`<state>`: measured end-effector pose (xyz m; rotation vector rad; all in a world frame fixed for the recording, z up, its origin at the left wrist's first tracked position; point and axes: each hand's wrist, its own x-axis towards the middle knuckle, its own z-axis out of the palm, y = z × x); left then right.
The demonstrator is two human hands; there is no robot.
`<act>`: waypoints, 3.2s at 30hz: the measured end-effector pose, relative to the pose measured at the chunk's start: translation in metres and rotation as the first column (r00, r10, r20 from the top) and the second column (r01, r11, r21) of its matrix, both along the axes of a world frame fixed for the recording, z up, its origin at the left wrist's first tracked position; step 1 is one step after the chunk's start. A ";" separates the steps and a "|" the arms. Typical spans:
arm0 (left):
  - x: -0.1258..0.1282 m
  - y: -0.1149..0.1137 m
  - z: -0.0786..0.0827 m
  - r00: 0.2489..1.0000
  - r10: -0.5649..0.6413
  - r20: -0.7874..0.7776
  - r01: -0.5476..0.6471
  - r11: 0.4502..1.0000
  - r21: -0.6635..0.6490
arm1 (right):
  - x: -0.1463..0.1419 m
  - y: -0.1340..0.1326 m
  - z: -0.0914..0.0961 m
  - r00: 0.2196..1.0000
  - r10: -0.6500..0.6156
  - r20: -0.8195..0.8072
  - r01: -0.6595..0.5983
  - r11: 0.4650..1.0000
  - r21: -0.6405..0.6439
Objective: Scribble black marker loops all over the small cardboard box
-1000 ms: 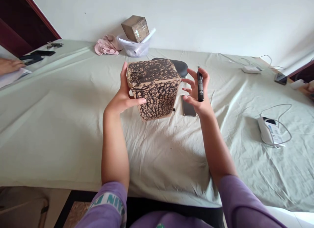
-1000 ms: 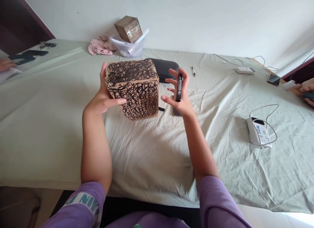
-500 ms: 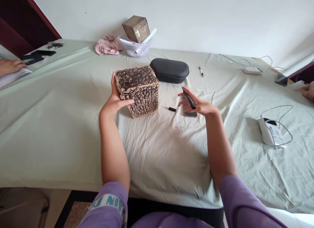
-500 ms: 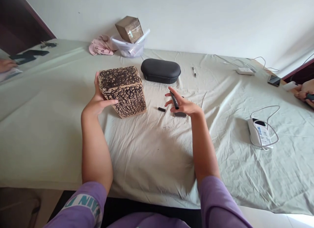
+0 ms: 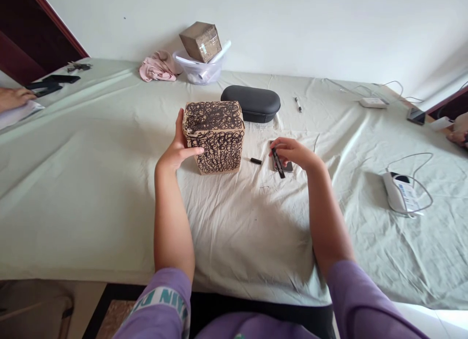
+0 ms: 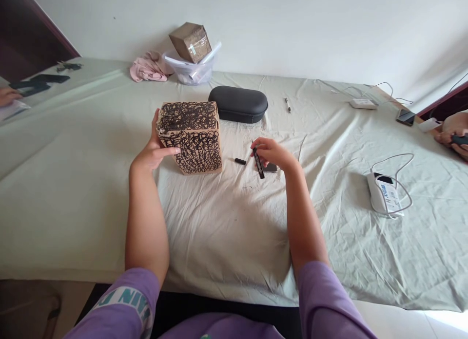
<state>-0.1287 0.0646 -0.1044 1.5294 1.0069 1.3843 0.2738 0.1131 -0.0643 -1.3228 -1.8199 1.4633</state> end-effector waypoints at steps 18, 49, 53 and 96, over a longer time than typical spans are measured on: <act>0.011 0.002 0.009 0.981 0.192 0.013 -0.189 0.976 -0.106 | -0.041 -0.026 -0.001 0.879 0.121 -0.462 -0.015 0.974 0.225; 0.039 -0.003 0.028 0.968 0.252 -0.006 -0.228 0.865 -0.447 | -0.099 -0.069 -0.042 0.975 0.146 -0.170 0.035 0.652 0.757; 0.029 -0.001 0.023 0.951 0.307 0.034 -0.270 0.879 -0.392 | -0.093 -0.058 -0.041 0.964 0.073 -0.255 0.124 0.725 0.677; -0.006 -0.006 0.006 0.982 0.185 0.048 -0.184 0.983 -0.025 | -0.047 -0.013 -0.044 0.544 -0.064 0.836 -0.240 0.944 0.228</act>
